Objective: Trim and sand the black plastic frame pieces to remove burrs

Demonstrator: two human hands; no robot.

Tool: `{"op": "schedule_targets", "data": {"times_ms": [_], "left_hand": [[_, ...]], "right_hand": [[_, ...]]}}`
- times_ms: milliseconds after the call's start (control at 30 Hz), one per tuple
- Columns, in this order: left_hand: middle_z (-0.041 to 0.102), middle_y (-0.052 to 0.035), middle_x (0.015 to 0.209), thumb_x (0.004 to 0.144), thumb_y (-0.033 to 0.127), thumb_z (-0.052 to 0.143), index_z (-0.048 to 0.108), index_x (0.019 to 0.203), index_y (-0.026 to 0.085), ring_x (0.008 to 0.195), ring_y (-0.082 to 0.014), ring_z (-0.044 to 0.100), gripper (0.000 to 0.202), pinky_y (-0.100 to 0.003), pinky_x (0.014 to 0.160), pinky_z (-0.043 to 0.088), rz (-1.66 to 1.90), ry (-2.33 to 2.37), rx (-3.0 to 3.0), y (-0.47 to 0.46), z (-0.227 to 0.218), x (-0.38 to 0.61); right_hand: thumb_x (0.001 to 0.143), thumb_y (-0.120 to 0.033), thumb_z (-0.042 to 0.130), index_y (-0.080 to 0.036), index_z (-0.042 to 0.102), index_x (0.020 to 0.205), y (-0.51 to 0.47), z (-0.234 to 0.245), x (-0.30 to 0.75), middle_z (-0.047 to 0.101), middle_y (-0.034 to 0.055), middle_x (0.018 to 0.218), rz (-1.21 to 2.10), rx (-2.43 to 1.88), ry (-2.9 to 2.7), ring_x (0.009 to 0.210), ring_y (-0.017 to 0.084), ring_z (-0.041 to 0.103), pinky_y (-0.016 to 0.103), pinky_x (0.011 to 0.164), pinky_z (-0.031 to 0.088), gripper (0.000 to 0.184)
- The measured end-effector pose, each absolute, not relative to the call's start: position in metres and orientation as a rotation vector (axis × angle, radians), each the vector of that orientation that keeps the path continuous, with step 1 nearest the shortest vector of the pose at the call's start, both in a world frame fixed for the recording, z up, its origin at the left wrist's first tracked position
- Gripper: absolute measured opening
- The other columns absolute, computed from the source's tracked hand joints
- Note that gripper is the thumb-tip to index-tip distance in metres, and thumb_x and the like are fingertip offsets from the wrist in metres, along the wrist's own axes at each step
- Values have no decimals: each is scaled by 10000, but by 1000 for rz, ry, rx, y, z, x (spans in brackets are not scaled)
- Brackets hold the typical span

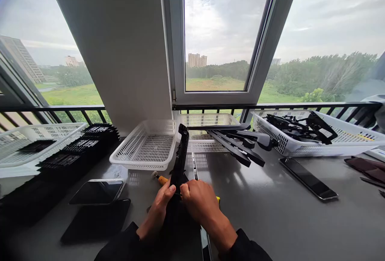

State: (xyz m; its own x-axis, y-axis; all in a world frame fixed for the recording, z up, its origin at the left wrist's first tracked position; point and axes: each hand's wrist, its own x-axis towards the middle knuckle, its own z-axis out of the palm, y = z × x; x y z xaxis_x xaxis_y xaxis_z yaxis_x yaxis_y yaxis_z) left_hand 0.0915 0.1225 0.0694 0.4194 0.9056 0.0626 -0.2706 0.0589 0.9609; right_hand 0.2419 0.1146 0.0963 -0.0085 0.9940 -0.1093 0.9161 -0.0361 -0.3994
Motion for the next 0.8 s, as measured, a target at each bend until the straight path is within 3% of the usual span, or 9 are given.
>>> {"op": "schedule_targets", "data": {"times_ms": [300, 600, 800], "left_hand": [[720, -75, 1080, 962, 589, 606, 683, 1191, 155, 1034, -282, 630, 497, -355, 909, 476, 957, 684, 1241, 121, 71, 92], [715, -91, 1153, 949, 512, 614, 635, 1256, 150, 1078, -291, 645, 475, -361, 920, 480, 950, 682, 1204, 123, 65, 92], [724, -90, 1167, 976, 555, 602, 650, 1288, 168, 1121, -301, 648, 499, -373, 973, 482, 966, 709, 1213, 121, 73, 93]], "right_hand": [[1021, -208, 431, -190, 694, 705, 115, 98, 255, 770, 65, 829, 644, -1931, -2077, 746, 187, 618, 321, 614, 196, 412], [1012, -180, 455, -193, 670, 807, 117, 93, 256, 731, 41, 804, 556, -1882, -2024, 767, 184, 591, 313, 652, 197, 298], [1018, -174, 379, -198, 581, 685, 119, 93, 258, 669, -5, 718, 589, -1797, -1985, 692, 146, 530, 279, 620, 223, 391]]}}
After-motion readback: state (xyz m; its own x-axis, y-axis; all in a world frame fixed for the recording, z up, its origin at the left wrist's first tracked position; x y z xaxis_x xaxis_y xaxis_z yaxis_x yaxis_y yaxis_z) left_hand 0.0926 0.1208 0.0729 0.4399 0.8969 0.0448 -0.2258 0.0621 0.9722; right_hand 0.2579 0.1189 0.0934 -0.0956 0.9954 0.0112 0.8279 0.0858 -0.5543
